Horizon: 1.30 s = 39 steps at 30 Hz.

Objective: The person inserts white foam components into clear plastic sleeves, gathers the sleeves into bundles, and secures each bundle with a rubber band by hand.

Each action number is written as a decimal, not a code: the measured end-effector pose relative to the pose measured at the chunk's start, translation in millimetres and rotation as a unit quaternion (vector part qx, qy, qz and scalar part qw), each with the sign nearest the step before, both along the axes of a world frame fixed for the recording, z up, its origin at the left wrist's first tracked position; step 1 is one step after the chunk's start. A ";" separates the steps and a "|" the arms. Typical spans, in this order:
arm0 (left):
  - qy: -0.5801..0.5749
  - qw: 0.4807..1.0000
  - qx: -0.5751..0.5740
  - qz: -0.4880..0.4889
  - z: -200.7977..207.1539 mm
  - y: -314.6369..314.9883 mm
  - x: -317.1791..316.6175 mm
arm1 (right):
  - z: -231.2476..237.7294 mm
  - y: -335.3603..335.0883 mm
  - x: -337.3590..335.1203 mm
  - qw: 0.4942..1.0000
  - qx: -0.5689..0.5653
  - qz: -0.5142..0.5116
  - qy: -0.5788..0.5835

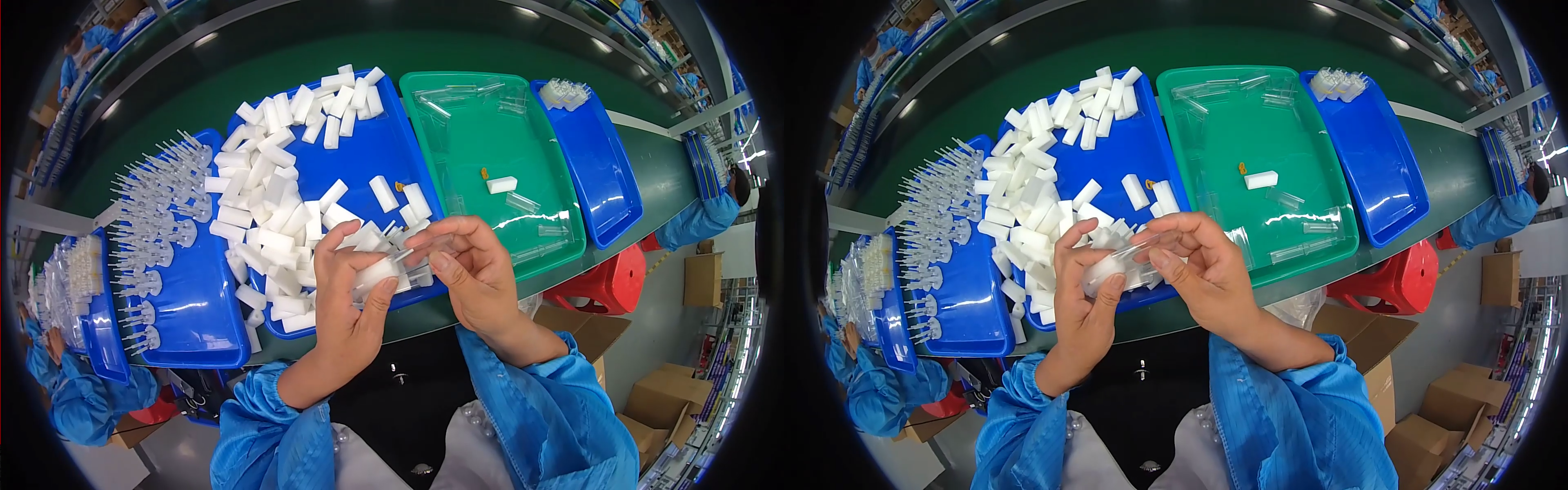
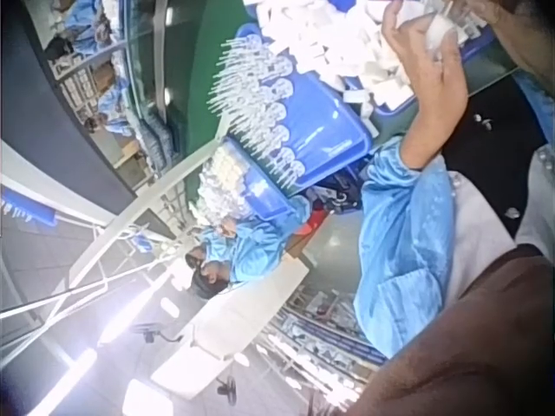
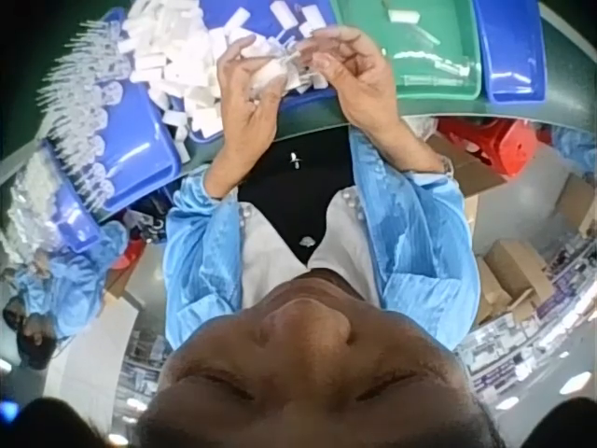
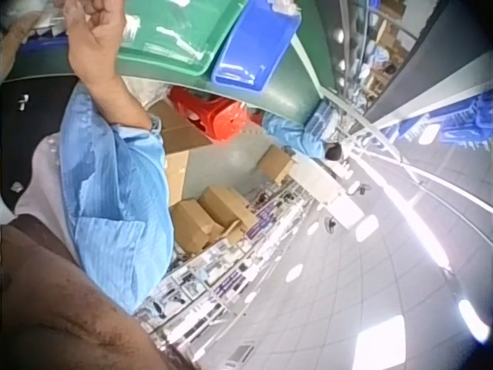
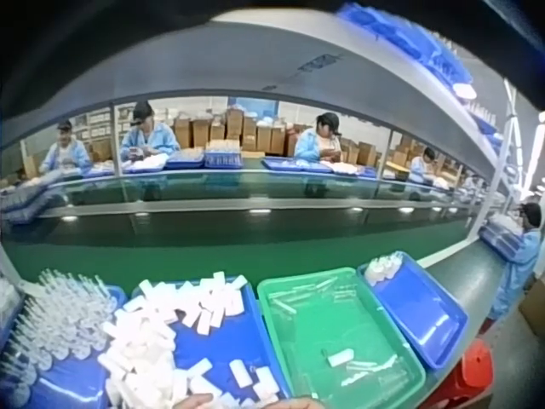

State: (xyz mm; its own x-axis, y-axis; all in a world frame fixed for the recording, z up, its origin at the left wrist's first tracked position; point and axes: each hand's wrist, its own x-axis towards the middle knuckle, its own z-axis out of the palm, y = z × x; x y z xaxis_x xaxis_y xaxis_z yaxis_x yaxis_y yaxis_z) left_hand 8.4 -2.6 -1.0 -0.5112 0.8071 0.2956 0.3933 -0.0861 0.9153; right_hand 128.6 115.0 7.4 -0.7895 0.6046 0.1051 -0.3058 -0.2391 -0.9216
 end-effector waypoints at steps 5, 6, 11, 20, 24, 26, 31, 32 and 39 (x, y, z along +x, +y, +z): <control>-0.003 1.000 0.006 0.000 0.7 0.9 0.1 | -3.5 -2.3 -0.6 1.000 0.003 -0.022 0.009; -0.005 1.000 0.006 -0.004 1.3 1.0 -0.3 | -4.5 -1.7 0.2 1.000 0.015 -0.014 0.014; -0.005 1.000 0.002 0.008 1.9 2.3 0.7 | -4.4 -1.6 0.9 1.000 0.008 -0.015 0.019; 0.015 1.000 0.000 0.007 2.4 2.8 -2.4 | -1.7 -5.5 1.2 0.997 0.062 -0.034 0.011; 0.060 0.998 0.001 0.007 4.8 3.3 -0.4 | -0.4 -5.3 2.3 0.996 0.073 -0.041 0.018; 0.085 0.996 0.000 0.000 4.0 2.7 -1.6 | 4.6 -2.7 3.2 0.995 0.091 -0.037 -0.013; 0.083 0.996 -0.018 -0.019 7.8 0.6 1.3 | 18.3 10.6 3.2 0.994 0.083 -0.001 -0.069; 0.090 0.995 -0.026 -0.020 8.8 0.1 2.0 | 21.3 13.0 3.2 0.995 0.065 0.015 -0.075; 0.090 0.995 -0.043 -0.016 8.8 0.5 -0.5 | 23.5 19.9 9.2 0.989 0.075 0.059 -0.113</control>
